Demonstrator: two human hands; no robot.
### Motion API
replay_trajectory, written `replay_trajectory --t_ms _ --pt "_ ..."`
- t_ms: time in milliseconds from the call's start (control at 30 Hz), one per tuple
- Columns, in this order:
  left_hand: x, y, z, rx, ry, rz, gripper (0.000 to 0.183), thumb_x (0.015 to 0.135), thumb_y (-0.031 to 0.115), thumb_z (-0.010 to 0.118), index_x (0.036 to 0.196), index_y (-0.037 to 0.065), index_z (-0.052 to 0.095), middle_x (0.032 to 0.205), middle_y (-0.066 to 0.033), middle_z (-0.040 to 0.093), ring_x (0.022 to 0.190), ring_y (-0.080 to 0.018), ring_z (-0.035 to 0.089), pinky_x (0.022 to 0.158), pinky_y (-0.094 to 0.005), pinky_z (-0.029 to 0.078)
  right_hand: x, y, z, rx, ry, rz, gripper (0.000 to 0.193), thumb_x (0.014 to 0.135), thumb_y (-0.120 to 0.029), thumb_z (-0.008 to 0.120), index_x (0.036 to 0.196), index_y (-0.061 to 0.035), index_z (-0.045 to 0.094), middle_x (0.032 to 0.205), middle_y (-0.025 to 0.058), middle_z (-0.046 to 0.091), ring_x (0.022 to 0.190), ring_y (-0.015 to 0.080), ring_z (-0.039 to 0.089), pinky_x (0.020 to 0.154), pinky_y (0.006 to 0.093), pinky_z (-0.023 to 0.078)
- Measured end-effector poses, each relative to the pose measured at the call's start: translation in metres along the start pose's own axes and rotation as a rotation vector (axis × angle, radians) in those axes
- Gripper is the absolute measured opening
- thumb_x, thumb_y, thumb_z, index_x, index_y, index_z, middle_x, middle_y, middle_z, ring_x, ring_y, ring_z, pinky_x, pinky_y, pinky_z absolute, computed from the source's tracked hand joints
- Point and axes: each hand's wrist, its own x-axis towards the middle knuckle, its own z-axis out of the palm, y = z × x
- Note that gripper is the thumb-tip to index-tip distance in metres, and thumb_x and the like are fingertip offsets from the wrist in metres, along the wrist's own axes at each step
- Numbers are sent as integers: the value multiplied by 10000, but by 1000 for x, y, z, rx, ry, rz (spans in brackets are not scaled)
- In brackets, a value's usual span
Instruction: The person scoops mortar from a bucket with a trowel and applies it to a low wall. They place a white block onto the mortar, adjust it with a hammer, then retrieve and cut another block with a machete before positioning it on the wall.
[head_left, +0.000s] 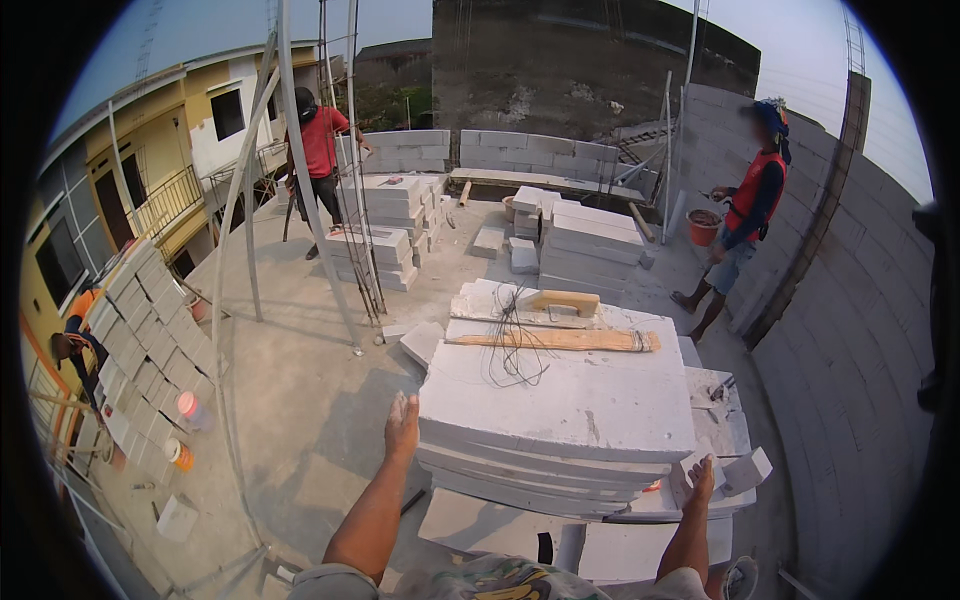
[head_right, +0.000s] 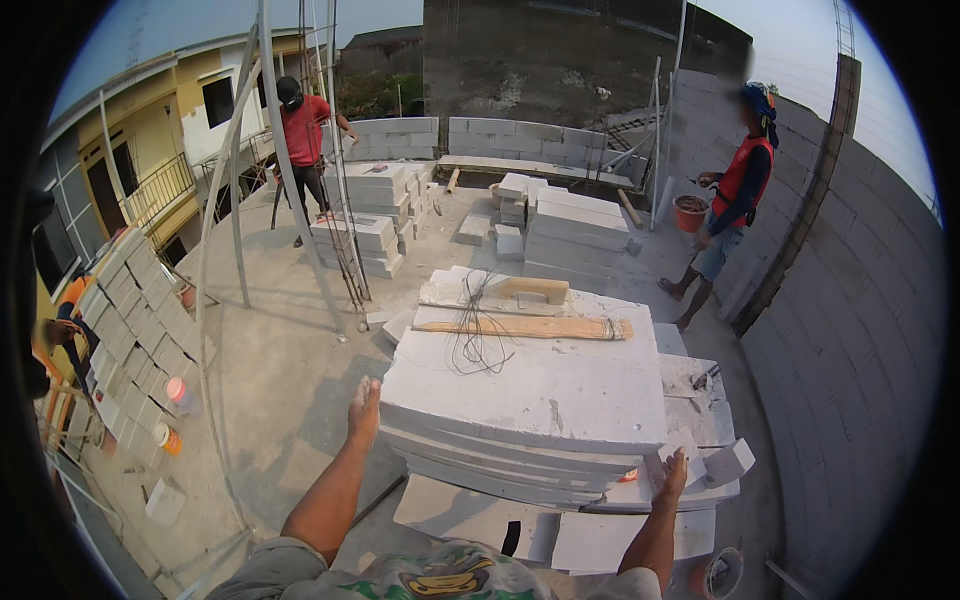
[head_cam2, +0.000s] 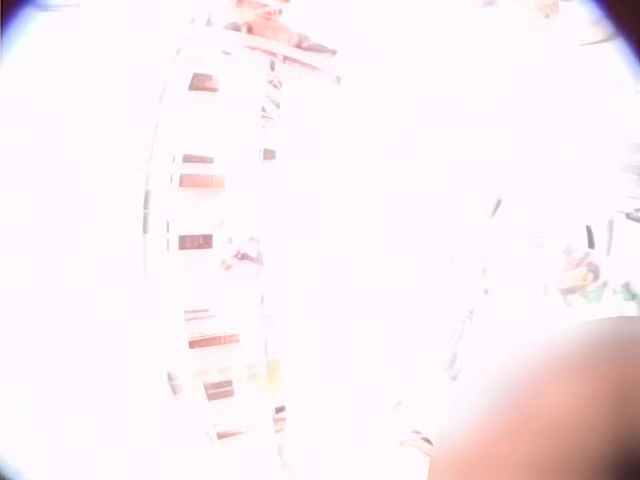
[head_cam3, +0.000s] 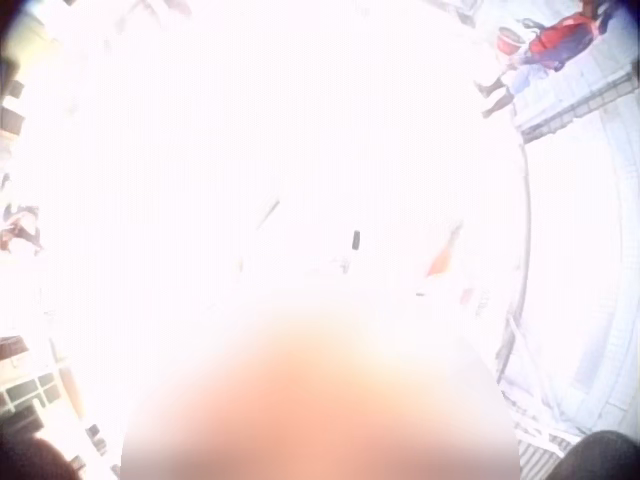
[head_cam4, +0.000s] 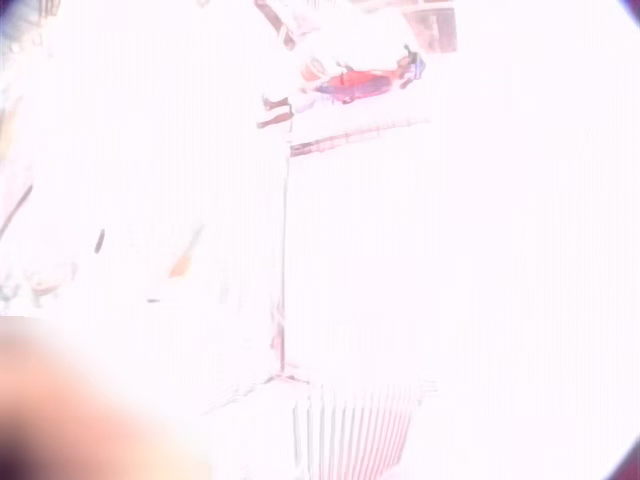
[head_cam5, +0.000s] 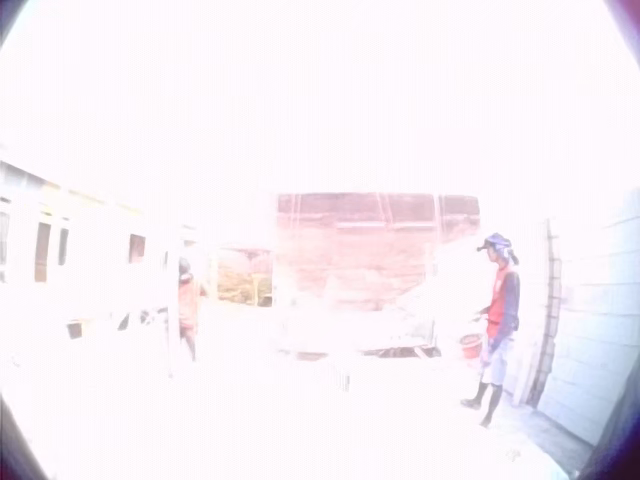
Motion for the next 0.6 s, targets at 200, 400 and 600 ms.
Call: replay_trajectory --t_ms 200,400,600 --pt "7 12 30 225 39 34 631 910 399 596 1325 -65 498 1305 -261 550 1245 -362 512 1045 -405 390 25 -41 64 336 -520 23 735 927 -560 532 1405 -13 423 1362 147 520 1261 276 487 1061 413 369" --pt "12 1 36 204 157 82 622 888 327 641 1315 -99 488 1311 -268 537 1244 -357 506 1055 -414 381 10 -53 67 304 -455 31 517 933 -422 581 1239 -5 564 1168 110 633 1099 222 585 942 341 449" --pt "11 10 43 69 229 -93 506 863 334 662 1142 -87 627 1065 -230 672 1000 -325 633 900 -389 470 14 -54 77 422 -542 122 510 899 -431 603 1222 -36 574 1127 97 638 1051 232 601 900 361 464"
